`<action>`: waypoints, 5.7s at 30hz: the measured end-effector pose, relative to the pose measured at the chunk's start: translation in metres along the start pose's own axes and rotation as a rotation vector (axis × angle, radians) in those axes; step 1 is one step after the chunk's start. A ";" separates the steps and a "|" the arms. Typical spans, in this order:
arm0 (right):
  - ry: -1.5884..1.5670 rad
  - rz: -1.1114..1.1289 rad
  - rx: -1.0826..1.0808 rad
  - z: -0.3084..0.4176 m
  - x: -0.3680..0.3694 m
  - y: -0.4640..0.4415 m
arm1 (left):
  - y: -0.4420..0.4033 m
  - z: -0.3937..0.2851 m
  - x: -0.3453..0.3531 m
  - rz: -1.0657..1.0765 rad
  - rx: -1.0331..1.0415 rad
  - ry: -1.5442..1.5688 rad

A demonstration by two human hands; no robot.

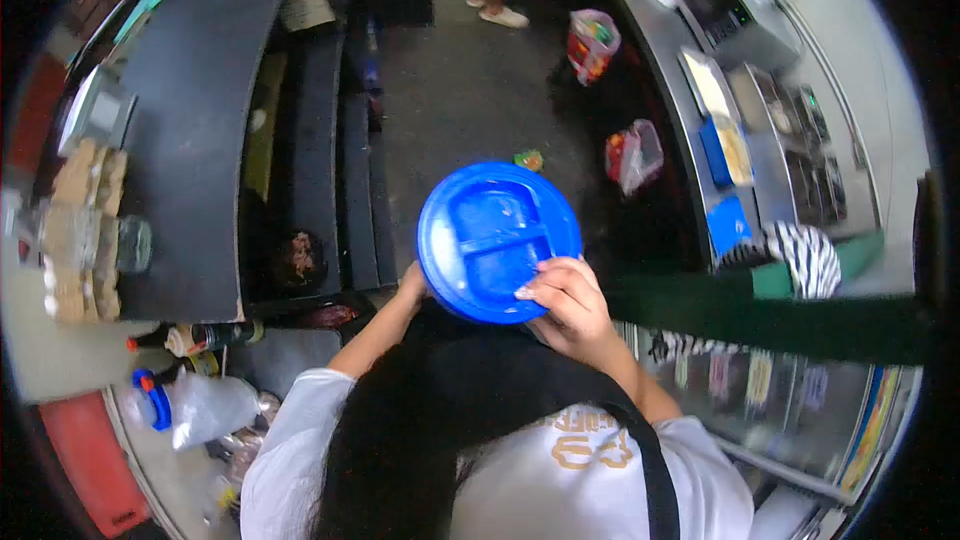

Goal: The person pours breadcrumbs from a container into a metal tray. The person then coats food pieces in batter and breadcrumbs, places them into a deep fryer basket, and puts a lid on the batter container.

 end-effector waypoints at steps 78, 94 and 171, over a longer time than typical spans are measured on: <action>0.096 0.526 -0.366 0.233 0.238 0.139 | 0.718 0.463 -0.348 -1.951 -0.373 -0.036; 0.160 0.501 -0.329 0.235 0.239 0.135 | 0.726 0.464 -0.354 -2.061 -0.104 -0.008; 0.113 -0.300 0.179 -0.079 -0.021 -0.032 | 0.133 -0.307 0.110 0.514 0.241 0.700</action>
Point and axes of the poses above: each hand's wrist, its own y-axis away from the middle knuckle, its own x-axis out of the palm, z = x × y, the point moved 7 cm from there along -y, towards the middle knuckle, and after that the axes turned 4 degrees about -z, right-handed, at the moved point
